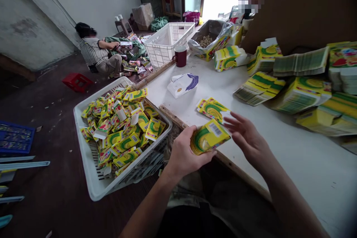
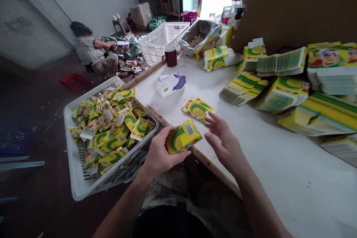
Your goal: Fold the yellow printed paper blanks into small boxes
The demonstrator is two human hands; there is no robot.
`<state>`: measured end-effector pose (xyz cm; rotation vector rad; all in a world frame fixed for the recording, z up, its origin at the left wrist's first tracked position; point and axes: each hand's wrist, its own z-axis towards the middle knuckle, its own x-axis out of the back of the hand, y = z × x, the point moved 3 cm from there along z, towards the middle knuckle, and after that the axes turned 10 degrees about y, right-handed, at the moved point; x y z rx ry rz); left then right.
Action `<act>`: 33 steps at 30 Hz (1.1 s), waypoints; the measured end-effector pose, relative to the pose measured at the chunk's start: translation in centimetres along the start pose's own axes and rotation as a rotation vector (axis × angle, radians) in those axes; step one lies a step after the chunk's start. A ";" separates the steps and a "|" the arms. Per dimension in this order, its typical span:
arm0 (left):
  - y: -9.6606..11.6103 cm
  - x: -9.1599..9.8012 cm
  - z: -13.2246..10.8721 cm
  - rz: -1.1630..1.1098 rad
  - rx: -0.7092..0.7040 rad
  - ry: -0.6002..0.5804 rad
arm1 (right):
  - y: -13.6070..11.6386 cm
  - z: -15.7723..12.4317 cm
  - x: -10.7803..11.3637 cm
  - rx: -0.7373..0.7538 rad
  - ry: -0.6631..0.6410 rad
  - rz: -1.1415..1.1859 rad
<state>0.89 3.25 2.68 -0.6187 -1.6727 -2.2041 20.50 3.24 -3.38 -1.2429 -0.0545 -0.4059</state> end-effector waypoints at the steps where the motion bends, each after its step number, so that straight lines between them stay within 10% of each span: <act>1: 0.0 0.0 0.0 -0.059 0.018 0.010 | 1.0 0.6 0.3 0.006 0.063 -0.136; 7: 0.0 0.2 0.0 -0.191 0.040 0.019 | 3.9 0.1 -2.6 0.163 -0.119 -0.736; 16: -2.0 1.9 0.2 -0.263 0.165 0.159 | 1.6 0.4 -2.6 0.170 -0.087 -0.576; 26: -5.9 14.8 4.6 -0.039 0.056 1.029 | 2.5 0.4 -2.7 0.118 -0.068 -0.794; 33: -6.2 9.7 2.8 0.031 0.012 0.820 | -0.1 1.8 -4.0 0.046 -0.094 -0.794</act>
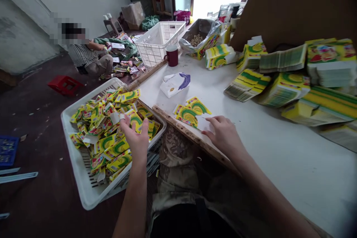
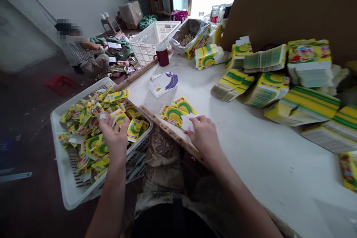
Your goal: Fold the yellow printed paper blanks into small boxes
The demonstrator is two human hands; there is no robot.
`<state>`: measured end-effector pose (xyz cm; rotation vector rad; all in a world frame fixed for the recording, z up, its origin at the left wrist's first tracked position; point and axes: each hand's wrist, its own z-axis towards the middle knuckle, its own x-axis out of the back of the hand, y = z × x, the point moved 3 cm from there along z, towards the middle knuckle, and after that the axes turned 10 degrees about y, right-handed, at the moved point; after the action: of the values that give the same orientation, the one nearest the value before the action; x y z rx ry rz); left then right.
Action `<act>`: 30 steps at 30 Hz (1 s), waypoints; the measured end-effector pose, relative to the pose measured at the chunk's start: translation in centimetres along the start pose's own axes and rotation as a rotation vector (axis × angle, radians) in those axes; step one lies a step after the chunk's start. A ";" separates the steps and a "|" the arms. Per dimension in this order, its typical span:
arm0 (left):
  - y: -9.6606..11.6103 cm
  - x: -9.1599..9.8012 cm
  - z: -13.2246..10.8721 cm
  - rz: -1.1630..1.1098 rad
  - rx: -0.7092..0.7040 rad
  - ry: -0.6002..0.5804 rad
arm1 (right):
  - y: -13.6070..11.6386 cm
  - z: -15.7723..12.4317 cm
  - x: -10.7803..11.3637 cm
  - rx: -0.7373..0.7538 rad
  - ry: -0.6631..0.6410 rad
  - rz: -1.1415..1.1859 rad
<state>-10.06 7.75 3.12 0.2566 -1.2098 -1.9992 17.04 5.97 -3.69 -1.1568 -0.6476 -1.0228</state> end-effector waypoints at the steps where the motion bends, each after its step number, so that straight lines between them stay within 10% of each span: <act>1: 0.1 -0.6 -0.7 -0.020 0.001 -0.044 | -0.4 0.3 -0.1 -0.006 -0.017 -0.009; 21: 1.4 -3.8 -6.2 -0.216 0.225 -0.454 | -2.2 2.9 -2.8 -0.108 0.038 0.061; 30: 2.9 -5.4 -9.2 -0.646 0.522 -0.553 | -3.3 -0.2 2.6 -0.121 0.028 0.662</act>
<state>-0.12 4.69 -0.49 0.4036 -2.2303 -2.3347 15.20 4.80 -0.10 -1.3338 -0.1495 -0.5131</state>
